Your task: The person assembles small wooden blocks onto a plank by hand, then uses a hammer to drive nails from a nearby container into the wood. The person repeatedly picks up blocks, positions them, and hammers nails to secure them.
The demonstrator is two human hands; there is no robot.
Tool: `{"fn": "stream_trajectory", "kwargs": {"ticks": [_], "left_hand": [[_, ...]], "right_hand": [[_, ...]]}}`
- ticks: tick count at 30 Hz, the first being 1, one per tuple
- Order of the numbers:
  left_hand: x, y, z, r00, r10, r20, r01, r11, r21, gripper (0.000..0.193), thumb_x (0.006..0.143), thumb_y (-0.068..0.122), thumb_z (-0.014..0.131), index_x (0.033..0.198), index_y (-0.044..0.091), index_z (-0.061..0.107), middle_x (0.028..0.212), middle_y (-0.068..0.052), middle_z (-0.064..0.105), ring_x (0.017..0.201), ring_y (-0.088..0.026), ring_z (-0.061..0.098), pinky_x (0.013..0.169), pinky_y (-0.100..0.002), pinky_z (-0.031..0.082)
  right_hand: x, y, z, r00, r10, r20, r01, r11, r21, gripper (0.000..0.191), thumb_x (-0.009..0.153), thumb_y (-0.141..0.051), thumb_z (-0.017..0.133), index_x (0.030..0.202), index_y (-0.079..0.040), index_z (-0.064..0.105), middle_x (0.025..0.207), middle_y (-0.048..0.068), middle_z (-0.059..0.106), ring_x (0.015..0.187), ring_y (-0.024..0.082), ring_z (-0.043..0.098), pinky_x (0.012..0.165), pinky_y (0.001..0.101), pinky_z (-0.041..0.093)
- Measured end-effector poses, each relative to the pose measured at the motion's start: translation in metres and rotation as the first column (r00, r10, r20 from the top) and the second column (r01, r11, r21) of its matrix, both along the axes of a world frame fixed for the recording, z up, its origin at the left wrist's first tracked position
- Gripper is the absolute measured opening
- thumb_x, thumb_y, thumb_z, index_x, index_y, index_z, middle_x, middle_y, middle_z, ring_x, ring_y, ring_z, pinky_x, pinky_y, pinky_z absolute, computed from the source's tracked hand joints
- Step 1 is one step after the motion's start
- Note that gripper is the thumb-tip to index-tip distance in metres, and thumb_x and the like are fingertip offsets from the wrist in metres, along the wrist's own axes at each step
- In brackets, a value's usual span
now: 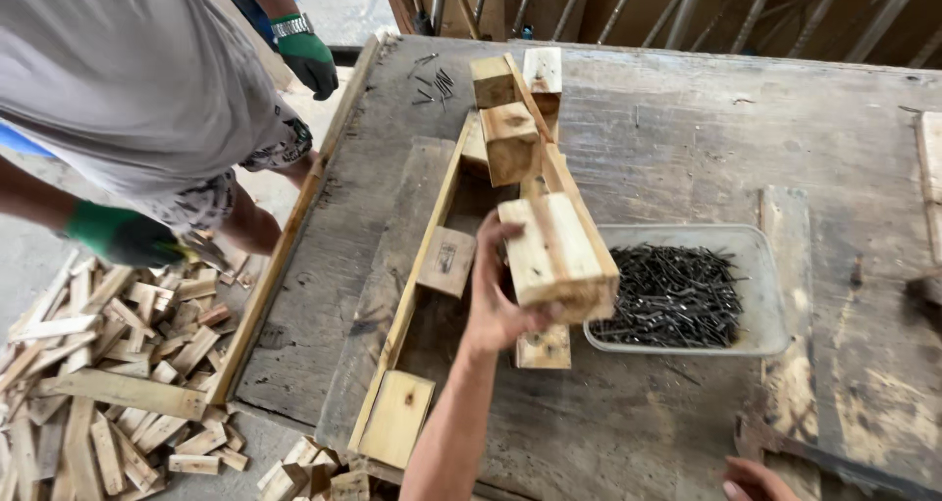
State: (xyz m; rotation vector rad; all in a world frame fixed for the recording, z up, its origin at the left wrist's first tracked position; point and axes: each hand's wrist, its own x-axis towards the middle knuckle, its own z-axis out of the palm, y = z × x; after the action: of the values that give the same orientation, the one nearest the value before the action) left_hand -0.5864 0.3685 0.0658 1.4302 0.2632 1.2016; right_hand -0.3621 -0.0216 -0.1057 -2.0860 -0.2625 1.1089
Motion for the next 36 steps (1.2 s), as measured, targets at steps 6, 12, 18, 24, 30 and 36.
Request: {"fn": "stream_trajectory", "kwargs": {"ticks": [6,12,18,24,30,36], "left_hand": [[0.002,-0.093,-0.051,0.964,0.056,-0.26,-0.02,0.99,0.138,0.094,0.066,0.041,0.088,0.146,0.02,0.044,0.164,-0.026,0.026,0.156,-0.047,0.035,0.127,-0.06,0.044],[0.002,-0.101,-0.069,0.907,-0.101,-0.409,0.198,0.959,0.201,0.102,0.056,0.031,0.096,0.142,0.018,0.042,0.163,-0.03,0.02,0.158,-0.052,0.016,0.126,-0.064,0.032],[0.005,-0.058,-0.044,0.854,-0.051,-0.517,0.226,0.932,0.282,0.108,0.056,0.034,0.098,0.147,0.019,0.041,0.164,-0.032,0.019,0.157,-0.053,0.019,0.126,-0.064,0.032],[-0.001,-0.088,-0.009,0.841,0.018,-0.54,0.2,0.918,0.343,0.121,0.053,0.036,0.095,0.155,0.018,0.033,0.165,-0.028,0.023,0.153,-0.053,0.024,0.123,-0.065,0.028],[-0.019,-0.189,0.007,0.81,0.079,-0.58,0.178,0.911,0.373,0.117,0.055,0.032,0.094,0.153,0.019,0.032,0.16,-0.028,0.023,0.151,-0.052,0.023,0.12,-0.067,0.027],[-0.022,-0.273,0.006,0.785,0.079,-0.614,0.197,0.908,0.369,0.103,0.055,0.028,0.091,0.142,0.021,0.038,0.158,-0.03,0.023,0.15,-0.053,0.02,0.119,-0.069,0.03]], "right_hand": [[-0.013,0.013,0.02,0.696,-0.171,-0.698,0.559,0.739,0.376,0.079,0.09,-0.046,0.066,0.148,0.004,0.045,0.136,0.031,0.06,0.12,0.045,0.056,0.094,0.0675,0.046],[-0.033,0.126,0.049,0.769,0.169,-0.616,0.255,0.803,0.538,0.108,0.071,-0.071,0.067,0.146,0.002,0.041,0.131,0.029,0.059,0.113,0.041,0.064,0.089,0.0602,0.058],[-0.039,0.192,0.071,0.704,0.239,-0.669,0.309,0.745,0.591,0.086,0.08,-0.045,0.077,0.144,0.004,0.046,0.121,0.021,0.066,0.105,0.03,0.069,0.086,0.0494,0.062],[-0.055,0.154,0.074,0.518,0.354,-0.779,0.457,0.655,0.602,0.072,0.087,-0.034,0.078,0.143,0.001,0.049,0.123,0.015,0.068,0.107,0.029,0.07,0.089,0.0472,0.059],[-0.071,0.056,0.074,0.449,0.434,-0.781,0.471,0.628,0.62,0.08,0.085,-0.031,0.08,0.148,0.003,0.046,0.132,0.018,0.065,0.117,0.031,0.068,0.101,0.0467,0.056],[-0.083,-0.02,0.054,0.397,0.453,-0.798,0.49,0.63,0.602,0.089,0.079,-0.034,0.085,0.147,0.005,0.043,0.135,0.024,0.061,0.12,0.034,0.065,0.104,0.0496,0.052]]}}
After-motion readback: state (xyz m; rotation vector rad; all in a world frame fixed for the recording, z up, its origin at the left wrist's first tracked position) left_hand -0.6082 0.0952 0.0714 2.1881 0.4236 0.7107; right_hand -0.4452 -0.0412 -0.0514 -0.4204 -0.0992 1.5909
